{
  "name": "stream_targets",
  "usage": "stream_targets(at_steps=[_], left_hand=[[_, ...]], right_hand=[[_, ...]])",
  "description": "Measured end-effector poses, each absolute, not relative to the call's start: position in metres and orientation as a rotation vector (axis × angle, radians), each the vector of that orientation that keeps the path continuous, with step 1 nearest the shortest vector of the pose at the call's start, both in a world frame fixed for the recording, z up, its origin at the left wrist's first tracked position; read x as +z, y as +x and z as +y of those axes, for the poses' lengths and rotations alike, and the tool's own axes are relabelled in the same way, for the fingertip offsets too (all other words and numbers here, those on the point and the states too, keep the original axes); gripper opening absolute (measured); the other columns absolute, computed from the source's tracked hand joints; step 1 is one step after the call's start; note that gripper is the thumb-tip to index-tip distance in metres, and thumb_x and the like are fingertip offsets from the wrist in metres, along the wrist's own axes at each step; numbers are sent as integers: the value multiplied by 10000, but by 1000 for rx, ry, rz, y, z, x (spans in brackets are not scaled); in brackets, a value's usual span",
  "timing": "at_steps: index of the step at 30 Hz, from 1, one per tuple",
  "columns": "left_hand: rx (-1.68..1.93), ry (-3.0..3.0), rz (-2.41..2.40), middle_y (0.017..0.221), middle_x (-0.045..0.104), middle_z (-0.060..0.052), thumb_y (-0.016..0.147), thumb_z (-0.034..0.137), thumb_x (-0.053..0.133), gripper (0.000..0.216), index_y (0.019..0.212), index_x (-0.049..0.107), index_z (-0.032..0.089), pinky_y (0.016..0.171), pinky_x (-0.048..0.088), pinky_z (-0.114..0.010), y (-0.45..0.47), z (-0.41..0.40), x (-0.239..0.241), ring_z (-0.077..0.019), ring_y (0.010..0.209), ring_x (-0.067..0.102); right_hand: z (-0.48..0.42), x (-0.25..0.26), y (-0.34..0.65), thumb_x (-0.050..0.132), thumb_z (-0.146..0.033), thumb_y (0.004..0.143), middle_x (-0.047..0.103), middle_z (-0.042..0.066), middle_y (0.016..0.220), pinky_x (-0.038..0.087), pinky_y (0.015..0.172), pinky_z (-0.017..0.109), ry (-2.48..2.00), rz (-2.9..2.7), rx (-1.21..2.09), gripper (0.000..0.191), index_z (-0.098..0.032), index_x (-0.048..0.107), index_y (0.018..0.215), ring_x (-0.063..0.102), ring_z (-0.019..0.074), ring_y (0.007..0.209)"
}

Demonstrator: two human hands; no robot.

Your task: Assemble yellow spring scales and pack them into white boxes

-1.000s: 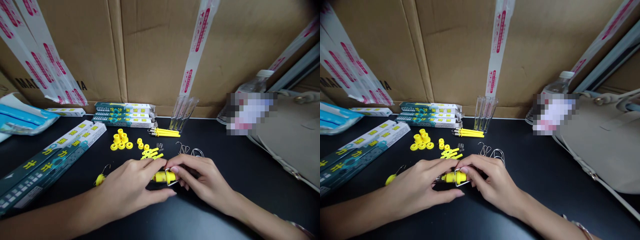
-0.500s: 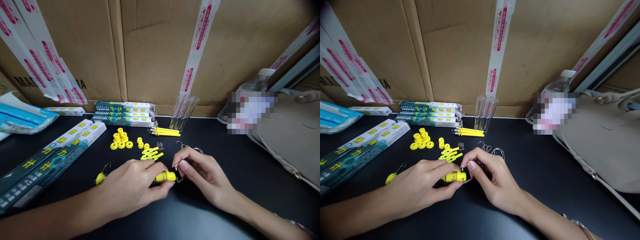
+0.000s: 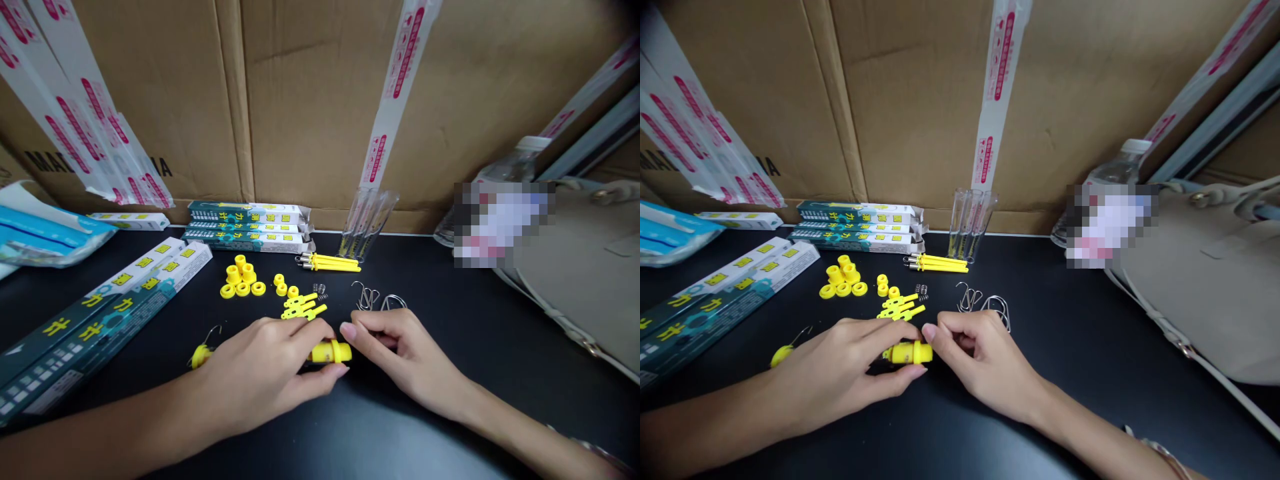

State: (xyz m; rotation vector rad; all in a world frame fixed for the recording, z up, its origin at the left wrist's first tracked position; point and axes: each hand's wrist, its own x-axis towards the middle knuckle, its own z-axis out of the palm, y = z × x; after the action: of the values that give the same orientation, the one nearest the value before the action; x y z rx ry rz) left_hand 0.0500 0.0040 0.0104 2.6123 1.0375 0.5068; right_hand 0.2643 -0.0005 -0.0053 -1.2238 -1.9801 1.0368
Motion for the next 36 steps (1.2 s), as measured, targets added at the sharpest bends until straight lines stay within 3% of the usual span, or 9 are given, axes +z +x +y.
stream_targets(at_steps=[4, 9, 17, 22, 27, 36], left_hand=[[469, 2592, 1054, 832, 715, 6, 937, 384, 605, 186, 1001, 650, 215, 596, 479, -294, 51, 4, 10, -205, 698, 712], [440, 2549, 1088, 874, 728, 9, 940, 389, 588, 177, 1017, 635, 237, 583, 464, -281, 49, 4, 12, -208, 730, 723], [443, 2417, 1131, 859, 703, 19, 931, 421, 592, 194, 1052, 652, 281, 609, 472, -243, 48, 7, 11, -172, 712, 676], [495, 2384, 1108, 851, 694, 18, 937, 445, 591, 234, 1103, 651, 291, 616, 478, -222, 46, 9, 9, -157, 691, 657], [487, 2300, 1105, 791, 676, 24, 924, 530, 586, 277, 1023, 678, 289, 576, 464, -217, 44, 12, 7, -160, 672, 644], [495, 2227, 1096, 778, 681, 31, 816, 547, 719, 341, 1047, 690, 297, 598, 459, -233, 42, 16, 2, -171, 686, 641]], right_hand=[[0, -4, 265, 390, -440, 1038, 347, -67, 575, 257, 497, 249, -1228, -2056, 932, 473, -203, 402, 628, 298, 93, 513], [-2, -4, 266, 393, -364, 1047, 372, -69, 581, 282, 531, 241, -1118, -2256, 774, 406, -207, 402, 672, 357, 92, 507], [-2, -2, 268, 408, -309, 1034, 491, -51, 632, 346, 569, 235, -1006, -2328, 822, 253, -193, 534, 848, 456, 108, 540], [-1, -2, 269, 414, -286, 1029, 496, -44, 652, 348, 572, 241, -986, -2329, 795, 237, -189, 542, 855, 457, 111, 544], [0, -2, 269, 419, -316, 1030, 487, -46, 634, 327, 554, 243, -1032, -2328, 824, 259, -191, 562, 855, 438, 112, 532], [1, -2, 269, 367, -332, 1043, 526, -20, 684, 335, 590, 266, -1058, -2372, 851, 270, -201, 528, 870, 465, 137, 577]])
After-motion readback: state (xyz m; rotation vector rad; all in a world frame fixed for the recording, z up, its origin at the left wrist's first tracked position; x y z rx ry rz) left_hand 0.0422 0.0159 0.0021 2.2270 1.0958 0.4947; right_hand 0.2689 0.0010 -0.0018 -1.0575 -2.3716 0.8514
